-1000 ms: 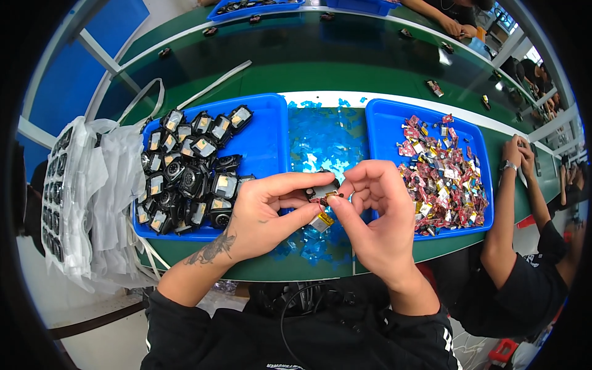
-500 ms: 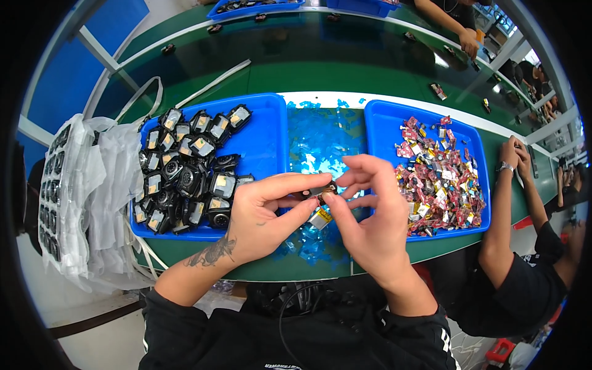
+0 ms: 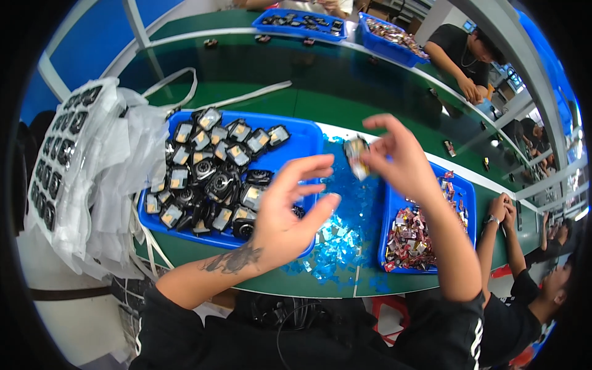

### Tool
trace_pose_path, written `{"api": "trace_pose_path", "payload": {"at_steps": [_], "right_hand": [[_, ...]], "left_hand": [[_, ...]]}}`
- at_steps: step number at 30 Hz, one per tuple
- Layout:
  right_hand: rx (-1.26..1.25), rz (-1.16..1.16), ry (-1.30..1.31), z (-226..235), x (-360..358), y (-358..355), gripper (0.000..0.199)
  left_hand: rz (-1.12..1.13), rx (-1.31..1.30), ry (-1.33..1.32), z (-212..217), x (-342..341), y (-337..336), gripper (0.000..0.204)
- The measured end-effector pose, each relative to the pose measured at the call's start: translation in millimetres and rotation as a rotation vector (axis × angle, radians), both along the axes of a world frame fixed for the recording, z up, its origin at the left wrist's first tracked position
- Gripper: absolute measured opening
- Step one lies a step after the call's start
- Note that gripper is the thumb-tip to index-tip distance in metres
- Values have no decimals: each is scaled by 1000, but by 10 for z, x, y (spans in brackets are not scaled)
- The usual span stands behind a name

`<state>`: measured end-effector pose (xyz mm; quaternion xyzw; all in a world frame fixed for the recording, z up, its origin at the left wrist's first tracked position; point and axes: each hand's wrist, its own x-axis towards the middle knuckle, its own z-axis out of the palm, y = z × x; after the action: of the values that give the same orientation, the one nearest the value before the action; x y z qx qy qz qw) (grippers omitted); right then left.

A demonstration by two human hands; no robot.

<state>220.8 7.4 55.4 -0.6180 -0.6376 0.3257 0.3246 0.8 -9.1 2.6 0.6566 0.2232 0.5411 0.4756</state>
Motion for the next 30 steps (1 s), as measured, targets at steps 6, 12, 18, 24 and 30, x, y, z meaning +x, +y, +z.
{"api": "trace_pose_path", "payload": {"at_steps": [6,12,18,24,30], "right_hand": [[-230,-367,144,-586,800,1314,48],[-263,-421,20,-774,1046,1460,39],[352,-457,-513,-792,918,1368,21],[592,462,-548,-305,-824,826,23],[739,470,-708,-988,-595,1147,40]], "left_hand": [[-147,588,-242,869,-768,-333,8],[118,512,42,1459,-915,-774,16],[414,594,-67,1512,-1019,-844,24],[745,685,273,342,-1601,-616,23],[1007,702,347,-459,-984,-740,30]]}}
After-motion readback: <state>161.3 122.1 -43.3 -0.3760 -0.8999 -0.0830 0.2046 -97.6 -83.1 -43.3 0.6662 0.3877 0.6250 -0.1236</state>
